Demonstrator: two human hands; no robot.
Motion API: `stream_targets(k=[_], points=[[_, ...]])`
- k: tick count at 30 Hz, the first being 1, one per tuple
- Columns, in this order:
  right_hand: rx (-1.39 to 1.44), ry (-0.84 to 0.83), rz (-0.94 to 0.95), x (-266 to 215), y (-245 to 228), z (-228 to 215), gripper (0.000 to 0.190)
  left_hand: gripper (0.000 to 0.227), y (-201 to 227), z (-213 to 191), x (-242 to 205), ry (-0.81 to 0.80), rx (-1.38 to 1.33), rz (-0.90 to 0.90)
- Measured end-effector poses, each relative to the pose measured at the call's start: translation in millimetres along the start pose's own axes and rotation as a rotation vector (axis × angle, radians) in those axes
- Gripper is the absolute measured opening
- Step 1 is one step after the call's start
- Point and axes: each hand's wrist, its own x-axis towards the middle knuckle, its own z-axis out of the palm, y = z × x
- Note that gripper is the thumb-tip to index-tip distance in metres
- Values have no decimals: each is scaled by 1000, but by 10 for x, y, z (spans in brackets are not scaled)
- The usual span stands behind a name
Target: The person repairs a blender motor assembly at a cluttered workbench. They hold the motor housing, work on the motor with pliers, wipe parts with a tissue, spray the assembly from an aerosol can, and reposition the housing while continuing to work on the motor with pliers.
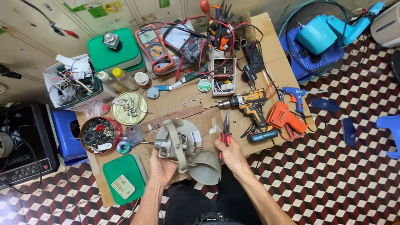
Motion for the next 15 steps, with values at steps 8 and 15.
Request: stream_targets(k=[8, 15], points=[[43, -250, -59, 193, -87, 171, 18, 48, -23, -680, 386, 80, 167, 54], [-30, -333, -59, 168, -149, 262, 18, 45, -11, -520, 292, 173, 148, 59]])
